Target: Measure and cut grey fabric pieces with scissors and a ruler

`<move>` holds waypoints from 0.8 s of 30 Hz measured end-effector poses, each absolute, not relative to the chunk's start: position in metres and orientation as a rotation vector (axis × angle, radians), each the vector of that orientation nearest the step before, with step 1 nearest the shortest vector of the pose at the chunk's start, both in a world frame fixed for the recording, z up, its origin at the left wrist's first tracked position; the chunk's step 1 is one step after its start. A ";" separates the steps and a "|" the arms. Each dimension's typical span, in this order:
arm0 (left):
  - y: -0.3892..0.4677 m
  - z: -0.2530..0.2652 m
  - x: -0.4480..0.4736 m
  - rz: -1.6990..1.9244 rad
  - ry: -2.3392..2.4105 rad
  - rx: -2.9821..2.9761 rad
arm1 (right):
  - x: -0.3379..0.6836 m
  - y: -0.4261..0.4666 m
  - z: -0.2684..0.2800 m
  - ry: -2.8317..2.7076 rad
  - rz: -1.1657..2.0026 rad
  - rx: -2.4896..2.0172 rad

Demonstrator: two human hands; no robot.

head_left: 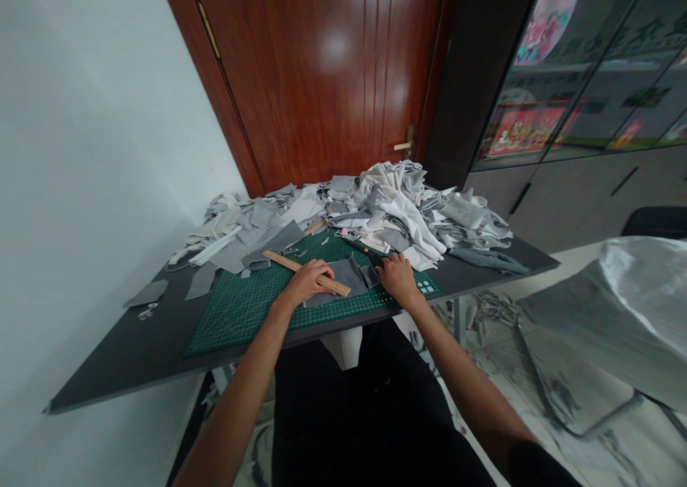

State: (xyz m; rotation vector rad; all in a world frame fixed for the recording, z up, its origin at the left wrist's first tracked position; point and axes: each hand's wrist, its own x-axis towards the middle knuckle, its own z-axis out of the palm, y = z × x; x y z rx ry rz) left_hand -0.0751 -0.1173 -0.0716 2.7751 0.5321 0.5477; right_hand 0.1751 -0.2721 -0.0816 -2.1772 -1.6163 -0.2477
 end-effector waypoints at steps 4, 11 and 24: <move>-0.118 -0.071 -0.075 0.542 0.539 2.785 | 0.184 -0.260 -0.081 -1.707 -0.193 -2.127; -0.118 -0.071 -0.075 0.577 0.575 2.796 | 0.206 -0.249 -0.087 -1.762 -0.135 -1.997; -0.120 -0.067 -0.085 0.917 0.919 2.807 | 0.208 -0.254 -0.105 -1.610 -0.151 -1.696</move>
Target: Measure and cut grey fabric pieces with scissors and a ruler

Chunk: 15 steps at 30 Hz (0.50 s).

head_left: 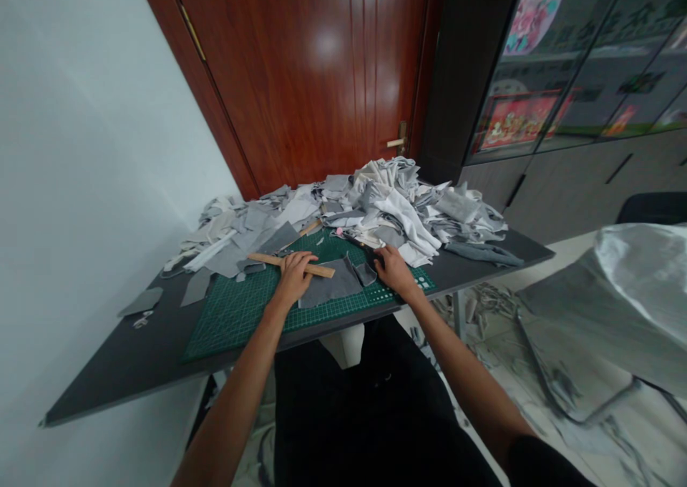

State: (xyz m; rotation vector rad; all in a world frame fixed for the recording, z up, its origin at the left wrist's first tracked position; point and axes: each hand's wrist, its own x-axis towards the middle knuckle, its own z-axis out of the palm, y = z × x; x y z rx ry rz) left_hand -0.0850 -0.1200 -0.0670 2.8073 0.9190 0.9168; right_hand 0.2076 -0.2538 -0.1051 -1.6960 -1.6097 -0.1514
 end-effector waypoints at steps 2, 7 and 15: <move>-0.123 -0.061 -0.085 0.906 0.900 2.854 | 0.207 -0.257 -0.104 -1.624 -0.151 -1.652; -0.139 -0.053 -0.074 0.784 0.776 2.996 | 0.209 -0.259 -0.105 -1.636 -0.131 -1.595; -0.149 -0.061 -0.063 0.515 0.646 2.968 | 0.200 -0.271 -0.088 -1.614 -0.201 -1.407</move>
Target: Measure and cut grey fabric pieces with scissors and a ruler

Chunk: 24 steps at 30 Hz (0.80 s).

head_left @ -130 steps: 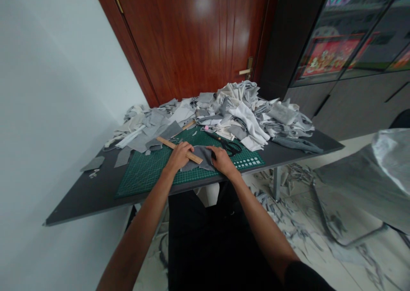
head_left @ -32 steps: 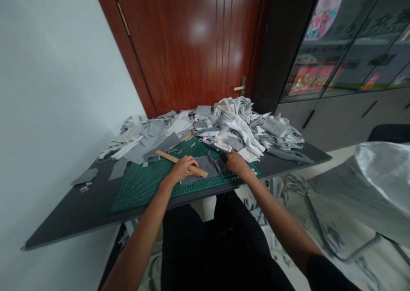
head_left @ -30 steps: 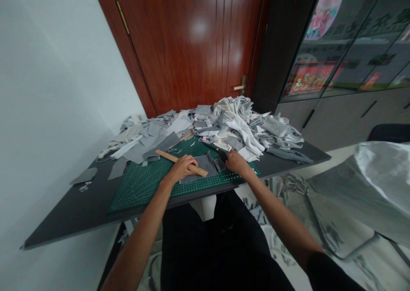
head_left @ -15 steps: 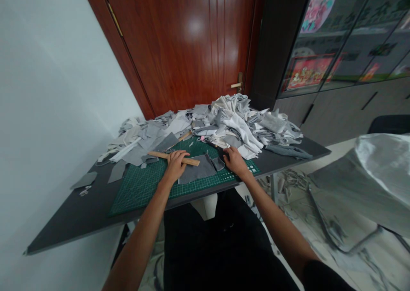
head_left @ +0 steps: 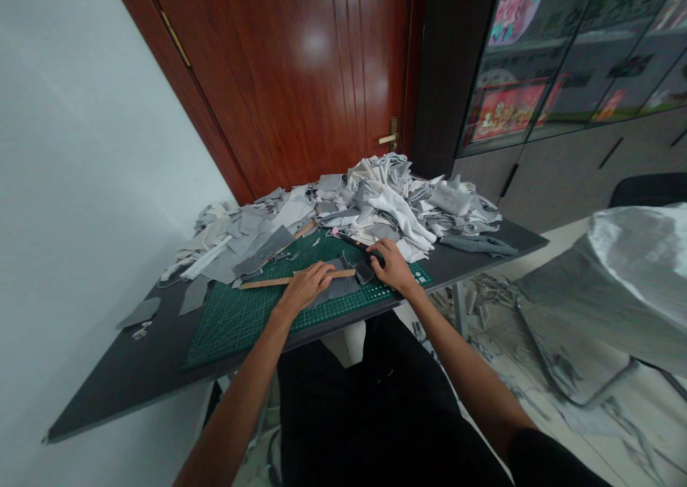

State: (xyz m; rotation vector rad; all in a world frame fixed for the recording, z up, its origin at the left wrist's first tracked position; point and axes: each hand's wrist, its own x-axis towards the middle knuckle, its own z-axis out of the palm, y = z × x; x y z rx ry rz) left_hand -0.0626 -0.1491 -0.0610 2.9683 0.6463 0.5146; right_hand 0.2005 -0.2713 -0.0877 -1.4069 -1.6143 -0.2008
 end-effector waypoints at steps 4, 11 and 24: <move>-0.146 -0.064 -0.062 0.484 0.561 2.929 | 0.190 -0.280 -0.075 -1.916 -0.151 -1.182; -0.139 -0.072 -0.067 0.521 0.519 2.838 | 0.187 -0.274 -0.078 -2.063 -0.076 -1.300; -0.156 -0.075 -0.088 0.674 0.652 2.824 | 0.186 -0.272 -0.081 -1.904 -0.187 -1.616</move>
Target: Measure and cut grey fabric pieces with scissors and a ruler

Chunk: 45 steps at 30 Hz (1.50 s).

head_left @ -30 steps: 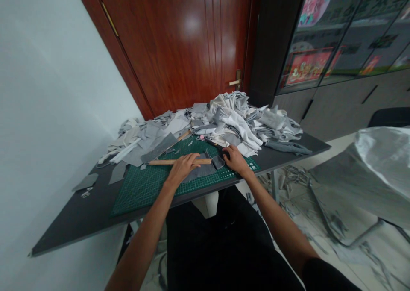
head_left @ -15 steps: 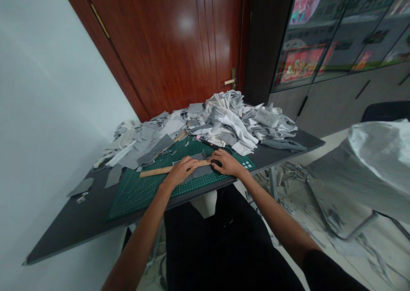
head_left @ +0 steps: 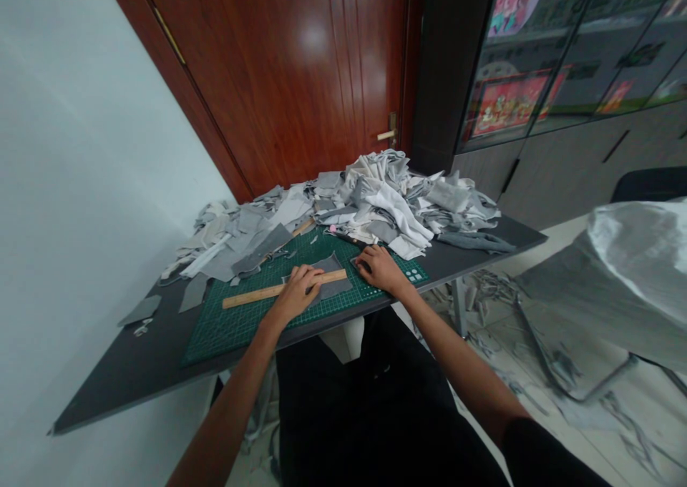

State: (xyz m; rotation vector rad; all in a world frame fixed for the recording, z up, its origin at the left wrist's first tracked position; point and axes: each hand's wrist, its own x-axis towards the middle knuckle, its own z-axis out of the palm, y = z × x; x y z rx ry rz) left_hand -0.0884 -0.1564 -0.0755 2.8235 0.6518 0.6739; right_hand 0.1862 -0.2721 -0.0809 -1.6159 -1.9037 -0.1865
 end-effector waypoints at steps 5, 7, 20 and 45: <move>-0.154 -0.078 -0.087 0.755 0.648 2.773 | 0.184 -0.271 -0.079 -2.042 -0.150 -1.386; -0.152 -0.080 -0.086 0.764 0.644 2.763 | 0.181 -0.268 -0.078 -2.090 -0.112 -1.357; -0.154 -0.080 -0.088 0.791 0.769 2.816 | 0.160 -0.252 -0.082 -1.943 -0.104 -1.708; -0.159 -0.087 -0.095 0.811 1.038 2.760 | 0.156 -0.253 -0.086 -1.792 -0.139 -1.815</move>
